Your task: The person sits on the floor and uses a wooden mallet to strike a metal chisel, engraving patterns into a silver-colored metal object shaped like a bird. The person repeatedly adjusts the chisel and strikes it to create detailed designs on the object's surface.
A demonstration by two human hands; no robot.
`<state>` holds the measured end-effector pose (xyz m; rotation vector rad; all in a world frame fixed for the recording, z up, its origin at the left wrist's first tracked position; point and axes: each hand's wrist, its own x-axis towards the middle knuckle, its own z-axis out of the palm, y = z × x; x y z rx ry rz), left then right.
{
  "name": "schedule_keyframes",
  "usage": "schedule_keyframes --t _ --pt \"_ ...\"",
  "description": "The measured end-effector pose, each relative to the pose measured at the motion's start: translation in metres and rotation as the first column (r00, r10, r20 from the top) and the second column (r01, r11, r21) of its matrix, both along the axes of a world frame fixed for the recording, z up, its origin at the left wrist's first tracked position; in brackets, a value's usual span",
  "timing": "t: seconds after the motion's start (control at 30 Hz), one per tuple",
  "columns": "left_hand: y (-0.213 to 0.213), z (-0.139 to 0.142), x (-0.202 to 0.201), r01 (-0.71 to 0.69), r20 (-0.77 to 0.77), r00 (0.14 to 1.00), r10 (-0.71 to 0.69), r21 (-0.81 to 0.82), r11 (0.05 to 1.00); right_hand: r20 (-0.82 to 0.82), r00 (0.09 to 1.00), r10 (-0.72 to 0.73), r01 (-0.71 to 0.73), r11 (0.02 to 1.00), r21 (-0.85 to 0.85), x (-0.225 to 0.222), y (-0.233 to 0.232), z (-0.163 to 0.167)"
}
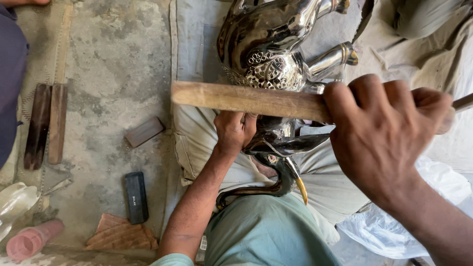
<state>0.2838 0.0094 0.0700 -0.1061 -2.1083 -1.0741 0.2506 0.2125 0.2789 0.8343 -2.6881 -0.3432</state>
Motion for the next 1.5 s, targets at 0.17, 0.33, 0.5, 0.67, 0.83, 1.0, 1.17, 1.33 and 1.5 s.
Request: schedule_keyframes --t 0.17,0.33,0.5,0.67,0.83,1.0,1.17,1.33,1.5 --pt "-0.001 -0.008 -0.001 0.020 -0.034 0.999 -0.022 -0.059 0.998 0.051 0.998 0.028 -0.028 1.000 -0.011 -0.003 0.002 0.002" --pt "-0.002 -0.008 -0.001 0.027 -0.031 0.999 -0.027 -0.009 1.000 0.049 0.999 0.024 -0.024 1.000 -0.011 -0.004 -0.005 0.004" --pt "0.001 0.000 -0.002 -0.004 -0.005 1.000 0.003 -0.028 1.000 0.085 0.996 0.034 -0.023 0.992 -0.124 -0.007 -0.005 0.011" --pt "-0.001 -0.004 -0.002 0.061 -0.024 0.998 -0.063 -0.070 0.996 0.101 0.987 0.122 -0.099 0.973 -0.207 -0.007 -0.005 0.013" --pt "0.000 -0.013 -0.006 0.051 0.107 0.992 -0.059 0.071 0.996 0.080 0.996 0.049 -0.037 0.989 -0.143 -0.010 -0.004 0.012" --pt "0.002 -0.014 -0.002 0.027 0.013 1.000 -0.026 -0.057 0.998 0.094 0.994 0.051 -0.041 0.993 -0.108 -0.012 0.001 0.015" --pt "0.003 -0.016 0.004 0.039 0.082 0.996 -0.042 0.039 0.999 0.165 0.986 -0.019 0.032 0.997 -0.075 -0.007 0.004 0.006" --pt "0.004 -0.021 0.000 0.045 -0.020 0.999 -0.045 0.002 0.999 0.082 0.996 0.040 -0.031 0.993 -0.115 -0.008 0.018 -0.005" --pt "-0.003 -0.012 0.008 0.143 0.040 0.989 -0.139 -0.102 0.985 -0.012 0.991 0.135 -0.134 0.962 -0.238 -0.001 0.018 -0.009"
